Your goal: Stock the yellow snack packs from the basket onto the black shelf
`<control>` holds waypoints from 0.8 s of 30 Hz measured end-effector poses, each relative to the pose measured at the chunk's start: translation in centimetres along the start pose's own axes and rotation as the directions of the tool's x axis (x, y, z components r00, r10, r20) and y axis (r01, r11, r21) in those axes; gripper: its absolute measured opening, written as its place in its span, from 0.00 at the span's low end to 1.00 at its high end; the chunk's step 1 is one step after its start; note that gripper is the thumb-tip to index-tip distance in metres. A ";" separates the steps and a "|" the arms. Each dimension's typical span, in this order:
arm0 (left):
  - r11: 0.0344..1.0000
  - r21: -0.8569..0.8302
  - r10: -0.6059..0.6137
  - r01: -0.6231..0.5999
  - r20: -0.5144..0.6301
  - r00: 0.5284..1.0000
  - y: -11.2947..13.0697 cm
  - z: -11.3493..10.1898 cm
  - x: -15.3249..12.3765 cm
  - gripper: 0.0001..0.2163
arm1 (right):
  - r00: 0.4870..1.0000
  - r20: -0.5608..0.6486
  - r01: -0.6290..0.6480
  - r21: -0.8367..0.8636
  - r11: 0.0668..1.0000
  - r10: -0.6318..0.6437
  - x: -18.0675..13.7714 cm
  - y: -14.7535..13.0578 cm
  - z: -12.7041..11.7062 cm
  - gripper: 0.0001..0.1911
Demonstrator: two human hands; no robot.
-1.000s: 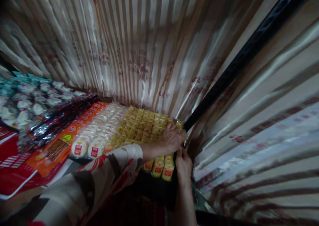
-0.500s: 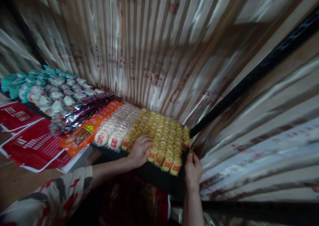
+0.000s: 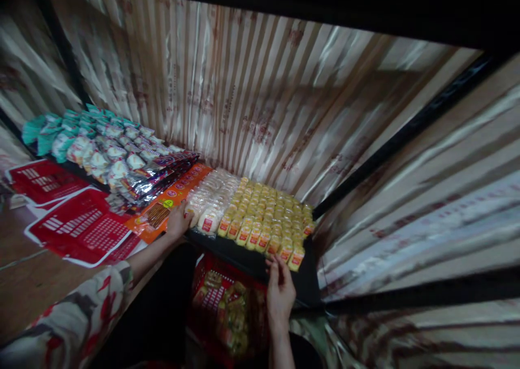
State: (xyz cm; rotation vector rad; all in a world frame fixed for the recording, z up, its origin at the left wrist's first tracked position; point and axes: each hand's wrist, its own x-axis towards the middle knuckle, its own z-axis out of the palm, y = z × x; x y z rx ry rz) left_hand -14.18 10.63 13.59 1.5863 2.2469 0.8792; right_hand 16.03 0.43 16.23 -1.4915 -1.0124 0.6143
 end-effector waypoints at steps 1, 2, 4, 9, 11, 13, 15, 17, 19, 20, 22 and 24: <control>1.000 0.002 0.011 -0.011 0.024 1.000 -0.2 0.1 0.1 0.21 | 1.000 0.022 -0.003 0.007 1.000 0.003 -0.4 -0.1 0.3 0.27; 1.000 0.006 0.018 -0.018 0.031 0.999 -0.2 0.2 0.2 0.21 | 0.999 0.040 -0.002 0.014 1.000 0.001 -0.7 -0.1 0.6 0.27; 1.000 0.013 0.022 -0.023 0.031 0.999 -0.2 0.3 0.3 0.21 | 0.997 0.072 0.001 0.029 1.000 -0.003 -1.1 -0.3 1.1 0.26; 0.999 0.003 0.032 -0.032 0.038 0.999 -0.1 0.2 0.3 0.21 | 0.980 0.199 0.010 0.032 0.999 -0.016 -2.6 -0.6 2.4 0.24; 1.000 -0.004 0.025 -0.025 0.033 0.999 -0.3 0.1 0.3 0.23 | 0.970 0.243 0.023 0.022 0.999 -0.028 -3.3 -0.7 2.8 0.23; 0.999 -0.036 0.015 -0.014 0.021 1.000 -0.7 0.0 0.3 0.25 | 0.960 0.277 0.034 0.007 0.999 -0.035 -3.8 -0.7 3.2 0.23; 0.996 -0.082 0.026 -0.025 0.018 0.999 -1.3 0.1 0.2 0.26 | 0.948 0.317 0.043 -0.019 0.999 -0.035 -4.3 -0.7 3.7 0.22; 0.993 -0.106 0.052 -0.048 0.033 0.998 -1.7 0.3 0.2 0.24 | 0.934 0.355 0.058 -0.038 0.998 -0.041 -4.5 -0.6 4.5 0.21; 0.993 -0.096 0.067 -0.062 0.045 0.997 -1.9 0.5 0.1 0.22 | 0.917 0.395 0.081 -0.042 0.996 -0.058 -4.7 -0.4 5.7 0.20; 0.994 -0.089 0.066 -0.062 0.043 0.997 -1.9 0.5 0.0 0.21 | 0.906 0.417 0.094 -0.040 0.995 -0.069 -4.7 -0.3 6.4 0.19; 0.994 -0.082 0.070 -0.067 0.028 0.997 -1.7 0.6 -0.1 0.20 | 0.881 0.463 0.126 -0.041 0.991 -0.093 -4.7 -0.1 8.0 0.18; 0.993 -0.087 0.084 -0.082 0.019 0.996 -1.5 0.6 -0.2 0.19 | 0.855 0.506 0.164 -0.048 0.985 -0.118 -4.6 0.0 9.7 0.17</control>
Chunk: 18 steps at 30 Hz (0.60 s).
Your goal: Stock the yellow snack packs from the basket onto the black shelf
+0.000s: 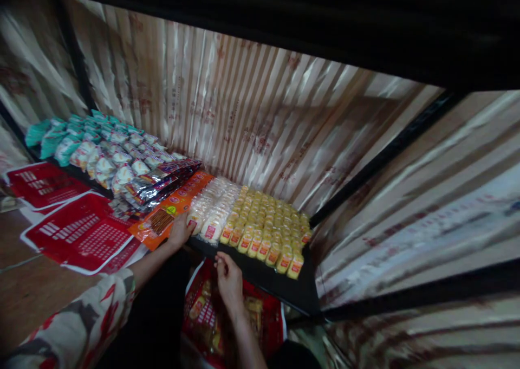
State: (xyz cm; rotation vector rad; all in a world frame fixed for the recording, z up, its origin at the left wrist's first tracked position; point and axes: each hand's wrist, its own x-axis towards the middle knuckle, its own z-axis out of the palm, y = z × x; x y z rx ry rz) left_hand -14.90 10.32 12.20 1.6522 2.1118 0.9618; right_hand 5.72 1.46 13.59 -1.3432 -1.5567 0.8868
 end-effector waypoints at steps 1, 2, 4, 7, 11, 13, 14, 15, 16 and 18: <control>1.000 -0.003 0.007 -0.007 -0.001 1.000 0.1 0.0 0.0 0.19 | 1.000 0.018 0.019 -0.014 1.000 -0.019 0.5 0.0 0.6 0.16; 1.000 -0.005 0.013 -0.013 -0.001 1.000 0.2 0.0 0.0 0.19 | 0.999 0.032 0.042 -0.031 0.999 -0.041 1.1 -0.1 1.2 0.16; 1.000 -0.004 0.013 -0.013 0.002 1.000 0.4 0.0 0.1 0.19 | 0.994 0.052 0.096 -0.073 0.993 -0.092 2.4 -0.3 2.1 0.15; 1.000 0.003 0.014 -0.014 0.003 1.000 0.5 0.2 0.1 0.19 | 0.985 0.066 0.166 -0.137 0.976 -0.159 4.2 -0.4 3.1 0.16; 1.000 -0.017 0.010 -0.010 0.003 1.000 0.6 0.4 0.2 0.19 | 0.983 0.053 0.181 -0.194 0.964 -0.174 5.6 0.2 4.0 0.18; 0.999 -0.038 0.016 -0.015 0.019 1.000 0.6 0.4 0.3 0.19 | 0.983 0.044 0.185 -0.211 0.960 -0.179 5.7 0.5 4.2 0.18; 0.998 -0.051 0.023 -0.021 0.025 0.999 0.6 0.4 0.3 0.20 | 0.982 0.043 0.191 -0.215 0.958 -0.186 5.6 0.6 4.2 0.18; 0.998 -0.062 0.027 -0.026 0.021 0.999 0.7 0.2 0.3 0.21 | 0.980 0.044 0.200 -0.220 0.955 -0.195 5.5 0.7 4.2 0.18; 0.997 -0.069 0.031 -0.030 0.004 1.000 0.8 0.1 0.2 0.22 | 0.978 0.043 0.210 -0.226 0.951 -0.206 5.5 0.6 4.1 0.18; 0.998 -0.061 0.029 -0.033 -0.059 0.998 1.1 -0.2 0.1 0.24 | 0.972 0.043 0.233 -0.241 0.942 -0.229 5.5 0.4 3.9 0.17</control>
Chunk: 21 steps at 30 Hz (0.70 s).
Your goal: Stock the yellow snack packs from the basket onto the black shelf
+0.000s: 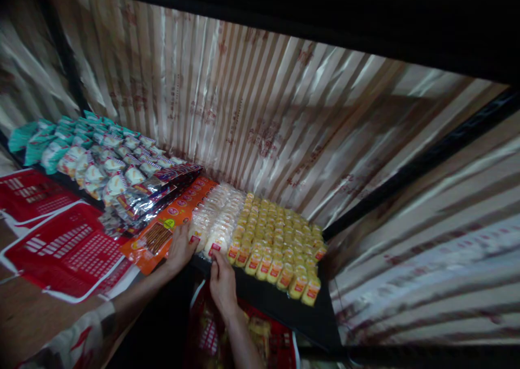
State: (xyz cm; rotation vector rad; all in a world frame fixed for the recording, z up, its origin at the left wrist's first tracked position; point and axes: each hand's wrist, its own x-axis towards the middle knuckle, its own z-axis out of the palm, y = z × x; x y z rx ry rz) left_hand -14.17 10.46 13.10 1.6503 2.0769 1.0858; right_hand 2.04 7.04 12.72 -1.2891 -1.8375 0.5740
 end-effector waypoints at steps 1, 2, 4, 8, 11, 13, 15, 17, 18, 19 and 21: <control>1.000 0.012 -0.003 0.004 -0.028 1.000 0.2 -0.1 -0.1 0.24 | 1.000 0.001 0.010 -0.009 1.000 -0.010 0.2 -0.1 -0.1 0.18; 1.000 0.024 -0.010 0.011 -0.043 0.999 0.4 -0.2 -0.2 0.24 | 1.000 0.008 0.017 -0.018 1.000 -0.017 0.4 -0.2 -0.2 0.18; 0.999 0.032 -0.025 0.025 -0.023 0.999 0.6 -0.2 -0.2 0.24 | 0.999 0.024 0.029 -0.035 0.999 -0.028 0.9 -0.2 -0.1 0.18; 1.000 -0.010 -0.001 0.002 0.065 0.998 0.2 0.0 0.0 0.22 | 0.998 0.040 0.041 -0.058 0.998 -0.038 1.7 0.0 0.9 0.18; 0.998 -0.056 0.017 -0.013 0.079 0.997 -0.2 0.0 0.0 0.23 | 0.999 0.051 0.024 -0.064 0.998 -0.021 1.7 -0.1 1.6 0.18; 0.996 -0.092 0.012 -0.008 0.042 0.999 -0.4 0.2 -0.2 0.25 | 0.998 0.062 0.023 -0.072 0.997 -0.019 1.8 -0.5 1.5 0.18; 0.992 -0.125 0.003 -0.004 -0.009 1.000 -0.6 0.5 -0.3 0.27 | 0.996 0.078 0.040 -0.085 0.996 -0.034 2.0 -1.0 1.3 0.18; 0.989 -0.146 -0.002 -0.002 -0.028 1.000 -0.8 1.0 -0.3 0.27 | 0.994 0.092 0.068 -0.104 0.992 -0.059 2.6 -1.3 1.1 0.18; 0.988 -0.153 -0.003 -0.001 -0.022 1.000 -0.8 1.2 -0.2 0.26 | 0.993 0.098 0.083 -0.115 0.990 -0.072 2.9 -1.3 1.1 0.19; 0.987 -0.159 -0.001 -0.001 -0.012 1.000 -0.9 1.5 -0.2 0.26 | 0.991 0.107 0.097 -0.124 0.988 -0.084 3.3 -1.2 1.2 0.19; 0.985 -0.172 -0.002 0.002 -0.003 1.000 -0.8 1.7 -0.2 0.24 | 0.987 0.125 0.120 -0.143 0.982 -0.102 3.9 -1.1 1.5 0.20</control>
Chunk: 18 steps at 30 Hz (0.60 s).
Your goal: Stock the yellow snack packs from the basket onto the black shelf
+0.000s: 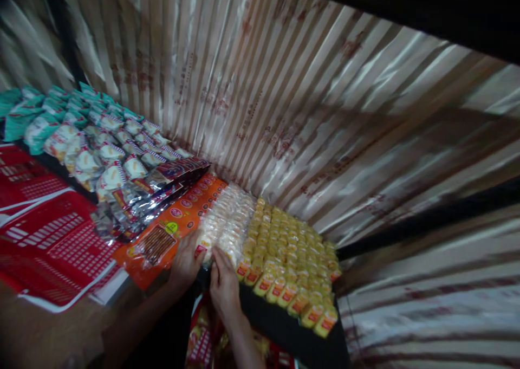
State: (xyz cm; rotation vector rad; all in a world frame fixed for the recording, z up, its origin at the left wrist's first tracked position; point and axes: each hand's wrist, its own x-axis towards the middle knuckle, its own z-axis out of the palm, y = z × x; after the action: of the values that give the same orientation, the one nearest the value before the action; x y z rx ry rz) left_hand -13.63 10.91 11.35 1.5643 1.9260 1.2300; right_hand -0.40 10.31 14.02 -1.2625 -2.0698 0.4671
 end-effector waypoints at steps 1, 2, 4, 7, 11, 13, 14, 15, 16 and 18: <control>1.000 -0.006 -0.006 0.005 -0.001 1.000 0.1 0.0 0.0 0.23 | 1.000 0.007 0.003 -0.012 1.000 -0.003 0.3 0.1 0.2 0.19; 1.000 -0.011 -0.015 0.015 -0.004 1.000 0.2 0.0 0.0 0.23 | 1.000 0.010 0.003 -0.027 1.000 -0.002 0.5 0.1 0.3 0.19; 0.999 -0.019 -0.026 0.026 0.000 1.000 0.4 -0.1 0.0 0.22 | 1.000 0.004 0.003 -0.066 0.998 -0.003 0.8 0.0 0.5 0.19; 0.999 -0.048 -0.019 0.020 0.006 1.000 0.3 -0.3 0.0 0.24 | 0.997 0.004 0.074 -0.134 0.988 -0.074 1.2 -0.5 0.4 0.20; 0.991 -0.127 -0.037 0.038 0.007 0.999 -0.4 -0.1 -0.2 0.27 | 0.977 0.084 0.209 -0.207 0.956 -0.195 2.0 -0.7 0.4 0.24; 0.988 -0.150 -0.049 0.049 0.006 0.999 -0.5 -0.1 -0.4 0.25 | 0.974 0.096 0.223 -0.230 0.947 -0.206 2.2 -0.5 0.6 0.24; 0.988 -0.148 -0.046 0.046 0.002 0.999 -0.5 -0.3 -0.4 0.24 | 0.974 0.095 0.225 -0.238 0.945 -0.207 2.3 -0.4 0.7 0.23; 0.990 -0.134 -0.036 0.035 -0.007 0.999 -0.4 -0.6 -0.5 0.23 | 0.973 0.094 0.226 -0.247 0.942 -0.209 2.3 -0.3 0.7 0.23; 0.994 -0.108 -0.015 0.013 -0.020 1.000 -0.4 -1.0 -0.5 0.21 | 0.972 0.096 0.230 -0.255 0.939 -0.213 2.2 -0.2 0.8 0.23; 0.998 -0.021 0.051 -0.052 -0.049 0.998 -0.5 -2.2 -0.3 0.19 | 0.970 0.097 0.242 -0.263 0.934 -0.224 2.0 -0.1 0.9 0.24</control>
State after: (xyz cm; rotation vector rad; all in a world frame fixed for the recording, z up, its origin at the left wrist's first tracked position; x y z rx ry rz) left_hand -15.43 9.81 12.08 1.5960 1.9060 1.3170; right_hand -1.72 12.11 14.11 -1.1423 -2.3659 0.1171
